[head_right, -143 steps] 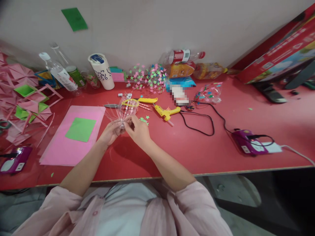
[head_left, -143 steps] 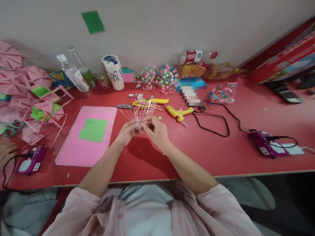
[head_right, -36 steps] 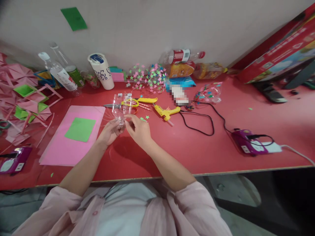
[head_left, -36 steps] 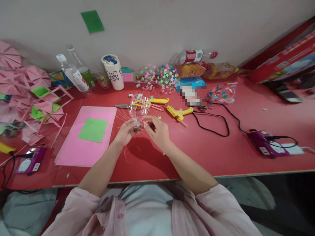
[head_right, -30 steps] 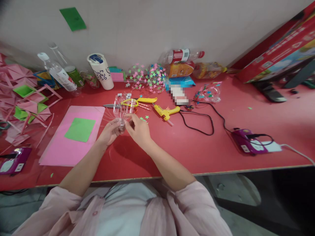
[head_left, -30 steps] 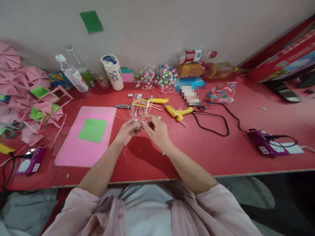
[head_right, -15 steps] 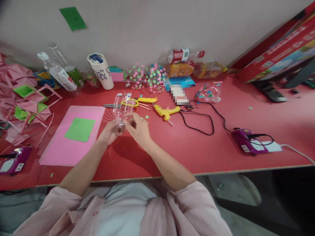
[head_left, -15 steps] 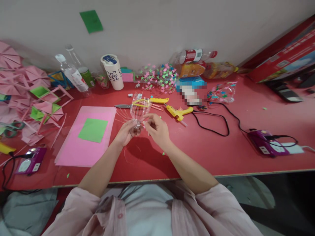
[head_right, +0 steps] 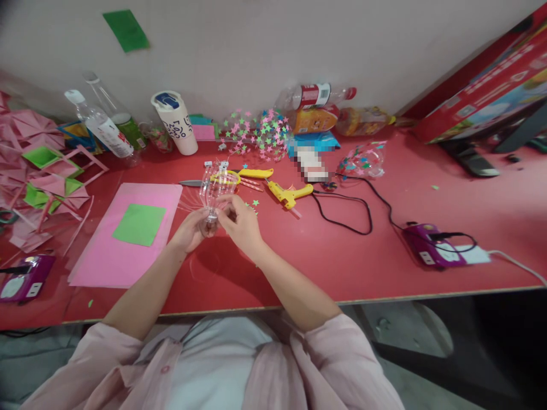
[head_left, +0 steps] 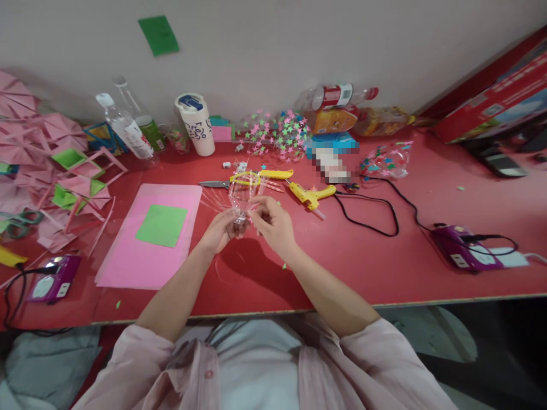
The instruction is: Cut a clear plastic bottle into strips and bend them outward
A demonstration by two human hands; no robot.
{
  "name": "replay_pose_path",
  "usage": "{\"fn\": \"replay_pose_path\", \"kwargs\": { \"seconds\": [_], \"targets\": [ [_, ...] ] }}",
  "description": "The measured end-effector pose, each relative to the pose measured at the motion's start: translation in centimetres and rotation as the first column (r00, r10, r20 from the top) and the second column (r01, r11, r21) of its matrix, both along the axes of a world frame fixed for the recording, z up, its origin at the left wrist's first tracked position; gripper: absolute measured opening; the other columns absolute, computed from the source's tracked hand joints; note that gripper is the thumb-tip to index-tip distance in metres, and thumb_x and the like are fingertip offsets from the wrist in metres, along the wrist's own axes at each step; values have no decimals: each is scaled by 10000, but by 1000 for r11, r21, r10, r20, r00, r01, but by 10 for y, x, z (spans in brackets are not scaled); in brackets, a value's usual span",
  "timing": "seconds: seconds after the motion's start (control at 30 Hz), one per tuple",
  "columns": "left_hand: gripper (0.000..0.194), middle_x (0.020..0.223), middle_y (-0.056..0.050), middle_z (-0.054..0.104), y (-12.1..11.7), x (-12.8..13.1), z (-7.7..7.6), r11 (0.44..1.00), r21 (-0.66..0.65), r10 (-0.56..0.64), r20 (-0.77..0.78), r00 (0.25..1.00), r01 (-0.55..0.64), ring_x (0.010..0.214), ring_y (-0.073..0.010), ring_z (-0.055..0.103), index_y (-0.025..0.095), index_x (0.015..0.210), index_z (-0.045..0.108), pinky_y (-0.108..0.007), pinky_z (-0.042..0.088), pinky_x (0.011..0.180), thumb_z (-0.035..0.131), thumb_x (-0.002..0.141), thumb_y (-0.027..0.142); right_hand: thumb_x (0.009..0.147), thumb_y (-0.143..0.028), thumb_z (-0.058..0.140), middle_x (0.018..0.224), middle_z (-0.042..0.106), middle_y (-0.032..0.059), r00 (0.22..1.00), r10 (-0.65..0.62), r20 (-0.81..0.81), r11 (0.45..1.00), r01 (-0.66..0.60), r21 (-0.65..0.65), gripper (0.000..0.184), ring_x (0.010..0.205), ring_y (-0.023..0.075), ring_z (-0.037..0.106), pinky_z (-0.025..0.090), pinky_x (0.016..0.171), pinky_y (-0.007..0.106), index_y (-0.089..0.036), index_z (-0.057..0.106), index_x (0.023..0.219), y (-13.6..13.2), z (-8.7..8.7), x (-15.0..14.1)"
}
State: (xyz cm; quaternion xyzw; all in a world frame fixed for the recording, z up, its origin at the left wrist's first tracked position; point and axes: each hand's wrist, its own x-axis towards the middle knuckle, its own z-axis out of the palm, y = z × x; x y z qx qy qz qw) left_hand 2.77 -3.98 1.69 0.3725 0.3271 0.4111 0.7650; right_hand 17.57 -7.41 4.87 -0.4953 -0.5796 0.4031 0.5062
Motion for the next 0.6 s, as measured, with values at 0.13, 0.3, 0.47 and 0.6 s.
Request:
{"fn": "replay_pose_path", "kwargs": {
  "seconds": [0.13,0.3,0.47,0.6],
  "targets": [
    [255,552,20,577,0,0,-1,1000,21,-10,-4,1000,10,443,-88,520,136,727,648,-215,365,422,721,704,379,859,-263,558,615,536,-75,997,24,78,1000,-25,3,130,546,101,510,400,569,235,-230,570,984,1,-3,0],
    [283,538,26,563,0,0,-3,999,24,-30,-47,998,31,425,-87,518,137,724,642,-212,341,404,720,703,408,884,-291,561,617,570,-51,964,-28,265,998,12,64,80,548,113,534,398,575,234,-221,595,900,2,-5,2],
    [300,535,17,577,1,0,-6,1000,13,0,-51,999,0,418,-83,515,139,694,624,-205,342,401,715,723,424,915,-266,548,719,681,13,910,-65,409,977,-25,211,123,662,144,624,443,657,244,-215,642,854,1,-10,3],
    [284,524,25,563,1,1,-5,999,10,42,-16,999,-41,427,-79,512,145,687,610,-201,373,421,717,727,405,934,-211,523,778,733,35,876,-54,479,962,-83,260,163,705,154,663,462,686,246,-215,677,881,2,-16,2]
  ]
}}
